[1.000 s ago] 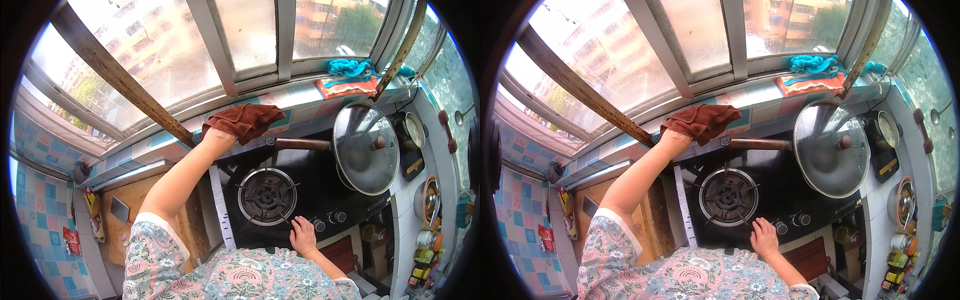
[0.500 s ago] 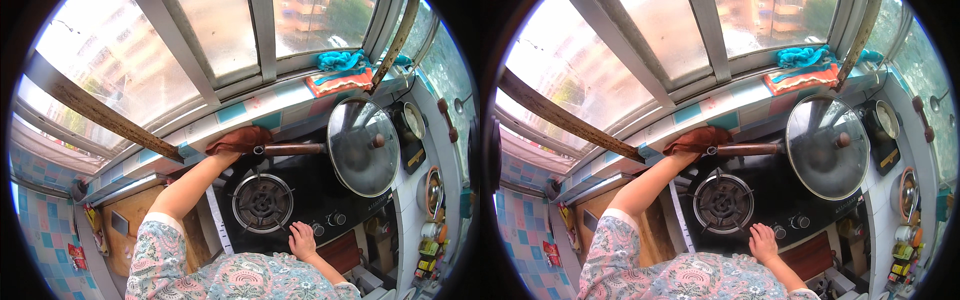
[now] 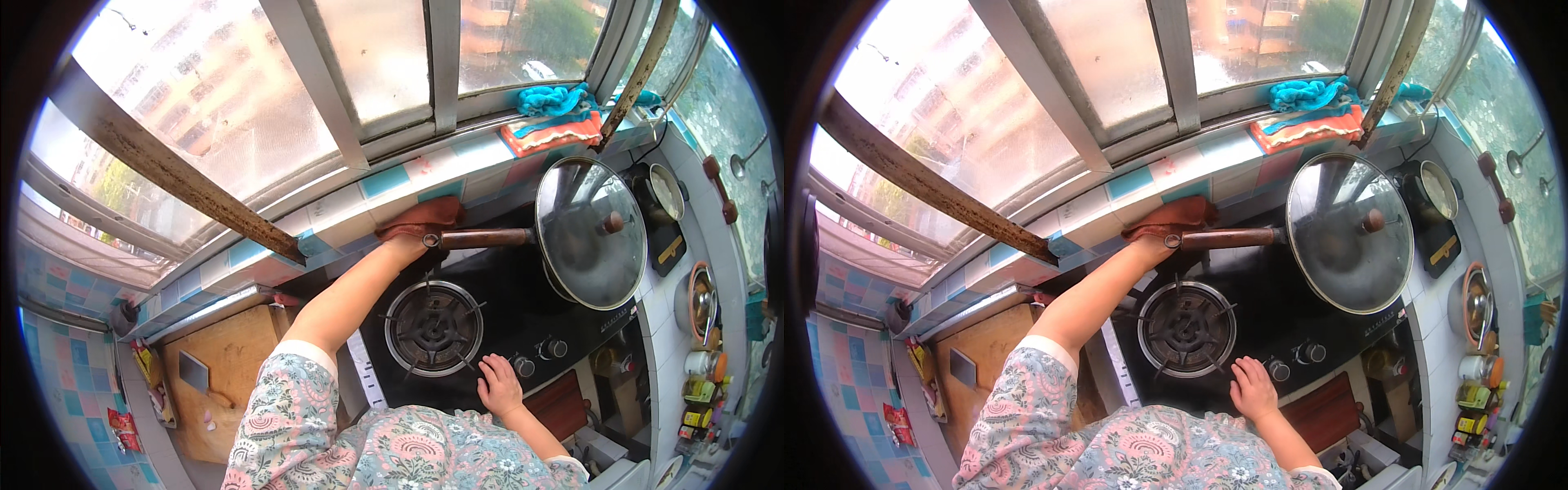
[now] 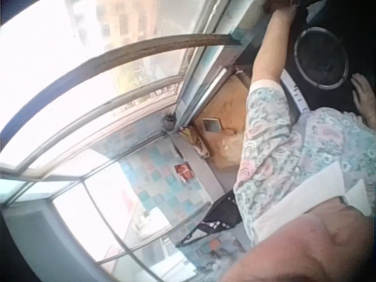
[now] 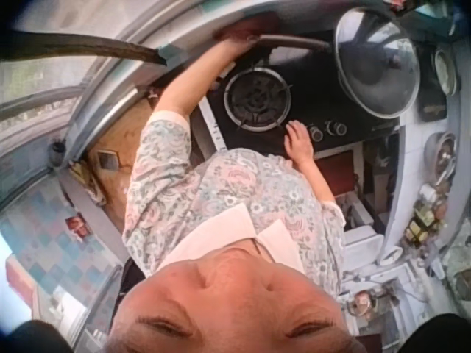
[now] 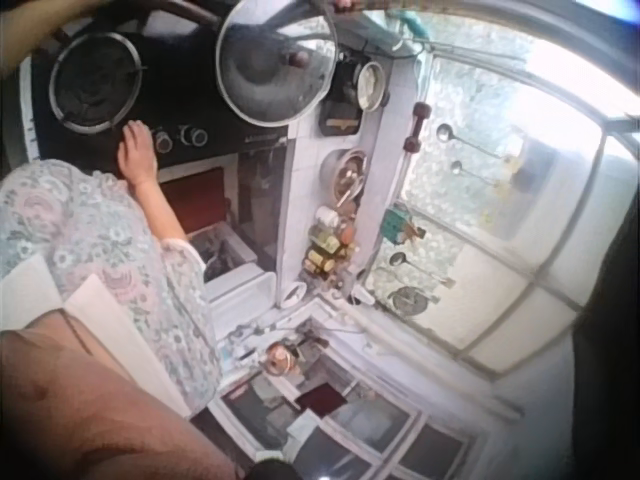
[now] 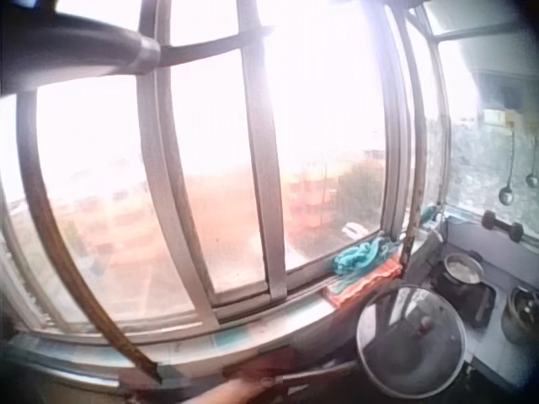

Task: The person cleans a kitchen countertop and stovetop using a brown cloth. They wipe the surface around a pot on an induction burner, then lift a wok lid to wipe the wok's interior and the lid itself. Finally, they wipe the stovetop surface and the window sill area.

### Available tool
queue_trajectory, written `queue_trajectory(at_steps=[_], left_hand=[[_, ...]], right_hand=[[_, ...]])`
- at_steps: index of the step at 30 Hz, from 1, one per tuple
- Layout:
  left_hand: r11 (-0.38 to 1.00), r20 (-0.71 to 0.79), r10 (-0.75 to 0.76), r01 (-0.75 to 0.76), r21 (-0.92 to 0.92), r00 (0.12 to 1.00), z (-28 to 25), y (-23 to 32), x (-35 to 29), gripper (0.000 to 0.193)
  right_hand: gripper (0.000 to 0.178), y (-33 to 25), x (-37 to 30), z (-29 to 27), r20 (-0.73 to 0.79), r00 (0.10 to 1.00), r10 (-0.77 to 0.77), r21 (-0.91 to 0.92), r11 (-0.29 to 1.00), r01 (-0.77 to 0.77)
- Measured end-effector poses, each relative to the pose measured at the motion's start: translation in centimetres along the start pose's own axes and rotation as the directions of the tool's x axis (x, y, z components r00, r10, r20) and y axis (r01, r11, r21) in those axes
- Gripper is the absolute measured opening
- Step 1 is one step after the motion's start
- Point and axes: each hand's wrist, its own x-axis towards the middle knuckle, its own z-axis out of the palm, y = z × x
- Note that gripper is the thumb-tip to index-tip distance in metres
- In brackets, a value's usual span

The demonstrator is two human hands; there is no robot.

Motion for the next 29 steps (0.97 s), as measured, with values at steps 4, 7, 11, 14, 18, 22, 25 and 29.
queue_trajectory(at_steps=[4,7,11,14,18,22,25,29], left_hand=[[0.754,-0.307,0.417,-0.137,0.642,0.855,-2.0,-2.8,-7.8,0.020],[0.968,-0.326,0.203,-0.138,0.211,0.923,-5.7,-1.2,-13.2,0.018],[0.668,-0.190,0.091,0.081,0.740,0.978,-6.6,-3.2,-19.7,0.021],[0.264,-0.036,0.186,-0.015,0.964,0.982,-5.6,-4.2,-22.2,0.021],[0.612,-0.153,0.257,-0.039,0.790,0.954,-2.0,-2.2,-20.8,0.027],[0.598,-0.179,0.281,-0.026,0.801,0.943,0.0,-2.9,-17.6,0.038],[0.634,-0.268,0.159,0.110,0.766,0.950,-2.0,-5.0,-18.5,0.038],[0.445,-0.105,-0.046,0.115,0.888,0.993,-1.2,-11.5,-23.1,0.038]], right_hand=[[0.039,0.0,-0.3,0.2,-0.010,1.000,-0.024,0.011,1.000,0.024],[0.038,0.3,-0.6,0.6,-0.030,0.999,-0.037,0.001,0.999,0.037],[0.039,0.0,-0.7,0.5,-0.036,0.997,-0.061,0.016,0.998,0.061],[0.039,0.2,-0.9,0.9,-0.046,0.997,-0.064,0.004,0.998,0.065],[0.038,0.5,-1.3,1.4,-0.021,0.998,-0.057,0.008,0.998,0.057],[0.038,0.4,-1.4,1.4,0.001,0.998,-0.065,-0.004,0.998,0.065],[0.038,0.3,-1.3,1.4,0.009,0.999,-0.048,-0.005,0.999,0.048],[0.041,1.1,-1.6,2.0,0.019,0.997,-0.080,-0.024,0.996,0.081]])
